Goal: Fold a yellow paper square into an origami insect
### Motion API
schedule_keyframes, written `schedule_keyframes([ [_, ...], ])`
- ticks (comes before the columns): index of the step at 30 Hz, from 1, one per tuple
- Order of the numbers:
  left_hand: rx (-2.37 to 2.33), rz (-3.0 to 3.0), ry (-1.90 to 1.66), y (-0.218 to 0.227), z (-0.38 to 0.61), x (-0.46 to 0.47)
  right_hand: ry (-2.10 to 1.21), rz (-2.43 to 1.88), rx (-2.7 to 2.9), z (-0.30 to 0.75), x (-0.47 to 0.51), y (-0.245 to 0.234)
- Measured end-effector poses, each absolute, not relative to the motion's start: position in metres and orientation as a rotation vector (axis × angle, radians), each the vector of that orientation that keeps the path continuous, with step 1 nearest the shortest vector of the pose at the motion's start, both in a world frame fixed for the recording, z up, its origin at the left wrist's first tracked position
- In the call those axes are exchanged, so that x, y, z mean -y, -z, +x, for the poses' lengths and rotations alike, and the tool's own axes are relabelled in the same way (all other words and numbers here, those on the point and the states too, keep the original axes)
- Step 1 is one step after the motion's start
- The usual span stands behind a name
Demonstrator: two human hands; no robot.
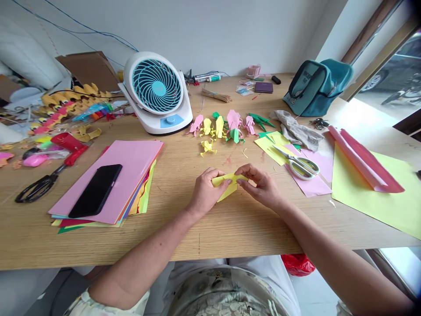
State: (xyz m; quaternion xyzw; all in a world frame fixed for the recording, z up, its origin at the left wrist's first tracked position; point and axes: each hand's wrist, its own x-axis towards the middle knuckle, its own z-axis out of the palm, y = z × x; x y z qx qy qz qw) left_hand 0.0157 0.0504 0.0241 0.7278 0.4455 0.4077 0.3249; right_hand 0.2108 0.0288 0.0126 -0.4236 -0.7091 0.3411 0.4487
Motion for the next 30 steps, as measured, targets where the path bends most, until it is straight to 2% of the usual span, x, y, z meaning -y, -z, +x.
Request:
schedule_keyframes([
  [9, -1.021, 1.769, -0.989, -0.026, 0.015, -0.053, -0.618, -0.948, 1.854, 0.208, -0.024, -0.016],
  [14, -0.994, 1.780, -0.902, -0.028, 0.012, -0.055, -0.626, -0.923, 1.837, 0.208, -0.021, -0.019],
  [21, -0.943, 1.392, -0.981, -0.021, 0.013, -0.061, -0.618, -0.992, 1.706, 0.209, -0.025, -0.019],
  [30, -0.807, 1.121, -0.937, -0.019, 0.018, -0.058, -0.909, -1.066, 1.671, 0.208, -0.029, -0.012],
])
